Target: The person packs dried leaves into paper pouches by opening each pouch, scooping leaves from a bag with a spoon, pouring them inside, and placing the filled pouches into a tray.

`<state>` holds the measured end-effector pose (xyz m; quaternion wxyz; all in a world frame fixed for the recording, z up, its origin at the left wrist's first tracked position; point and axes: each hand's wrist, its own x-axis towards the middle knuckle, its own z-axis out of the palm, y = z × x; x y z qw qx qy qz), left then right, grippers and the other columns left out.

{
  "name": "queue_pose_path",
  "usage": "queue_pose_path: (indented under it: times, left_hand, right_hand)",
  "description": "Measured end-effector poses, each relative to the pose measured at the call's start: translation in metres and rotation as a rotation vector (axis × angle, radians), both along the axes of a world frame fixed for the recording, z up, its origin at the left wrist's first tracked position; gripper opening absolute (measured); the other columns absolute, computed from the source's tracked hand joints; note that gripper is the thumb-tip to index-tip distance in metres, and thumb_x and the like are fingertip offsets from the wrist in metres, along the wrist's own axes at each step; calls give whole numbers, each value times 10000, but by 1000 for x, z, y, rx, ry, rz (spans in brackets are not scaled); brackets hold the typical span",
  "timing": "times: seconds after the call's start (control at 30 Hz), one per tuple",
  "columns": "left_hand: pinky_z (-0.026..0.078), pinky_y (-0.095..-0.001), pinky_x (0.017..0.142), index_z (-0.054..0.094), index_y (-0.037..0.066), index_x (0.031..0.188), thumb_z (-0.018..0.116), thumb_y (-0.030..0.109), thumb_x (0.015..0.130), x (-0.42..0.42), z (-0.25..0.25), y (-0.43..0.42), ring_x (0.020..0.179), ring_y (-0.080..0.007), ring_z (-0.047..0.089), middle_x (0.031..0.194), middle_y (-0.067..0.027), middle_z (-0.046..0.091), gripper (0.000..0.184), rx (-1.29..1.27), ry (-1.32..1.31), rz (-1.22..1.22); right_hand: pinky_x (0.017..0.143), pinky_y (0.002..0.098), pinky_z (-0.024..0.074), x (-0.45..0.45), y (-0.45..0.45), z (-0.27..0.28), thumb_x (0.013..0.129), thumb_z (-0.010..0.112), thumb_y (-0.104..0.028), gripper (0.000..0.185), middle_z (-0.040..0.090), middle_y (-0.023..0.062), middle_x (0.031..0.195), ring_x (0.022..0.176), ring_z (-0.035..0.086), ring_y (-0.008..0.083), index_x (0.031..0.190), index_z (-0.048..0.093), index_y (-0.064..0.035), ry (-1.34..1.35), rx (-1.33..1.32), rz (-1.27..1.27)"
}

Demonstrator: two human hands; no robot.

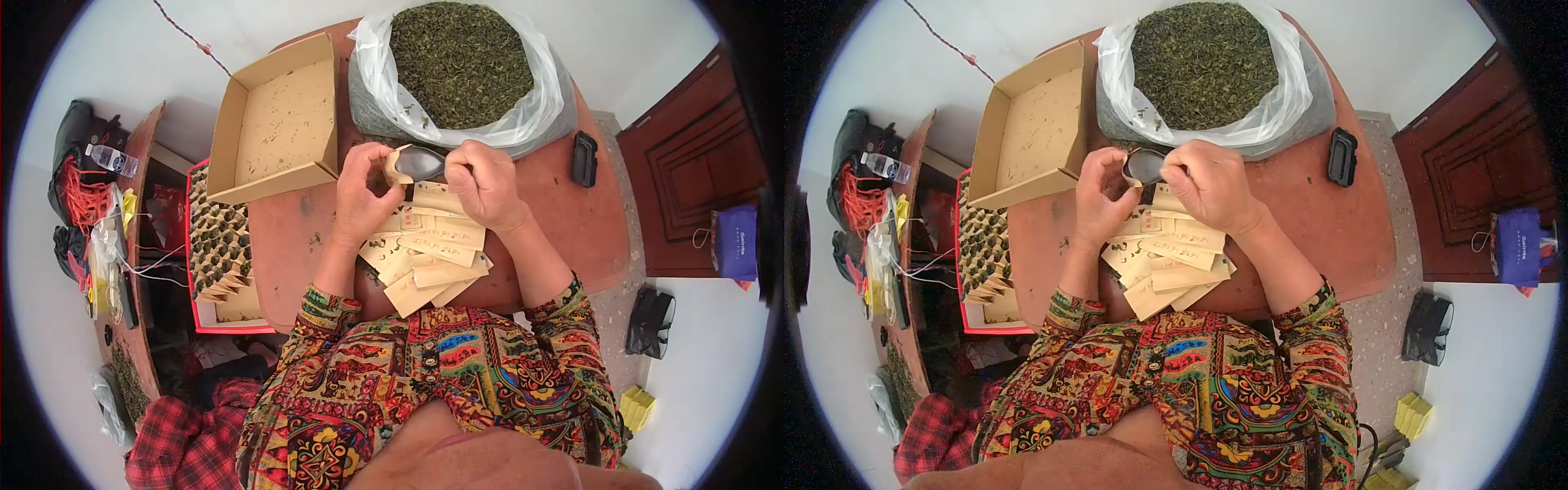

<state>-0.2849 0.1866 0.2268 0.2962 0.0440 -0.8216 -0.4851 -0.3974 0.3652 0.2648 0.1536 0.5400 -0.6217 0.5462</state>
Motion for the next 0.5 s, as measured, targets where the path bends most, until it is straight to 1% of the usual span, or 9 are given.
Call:
queue_pose_path:
  times: [0.1, 0.23, 0.5]
  left_hand:
    - [534, -292, 901, 524, 25, 1186, 706, -103, 740, 1, -6, -4, 1073, -159, 613, 1244, -57, 489, 498, 64, -34, -29]
    - [530, -279, 889, 510, 23, 1202, 713, -105, 756, 0, -10, -6, 1055, -150, 622, 1241, -44, 480, 507, 119, -53, -33]
    - [532, -286, 885, 521, 19, 1186, 709, -102, 760, 0, -6, -5, 1047, -150, 623, 1215, -45, 488, 480, 85, -44, -22]
  right_hand:
    - [522, 364, 446, -1, 3, -1, 893, 660, -105, 108, 581, 90, 688, 579, 571, 267, 838, 600, -34, -18, -14, 5]
    - [514, 353, 451, -5, 5, 4, 884, 664, -93, 101, 603, 73, 720, 571, 557, 250, 837, 597, -32, 191, 6, -29]
    - [509, 342, 460, -8, 4, 6, 874, 661, -62, 75, 632, 57, 763, 586, 544, 233, 865, 593, -32, 287, -36, -56]
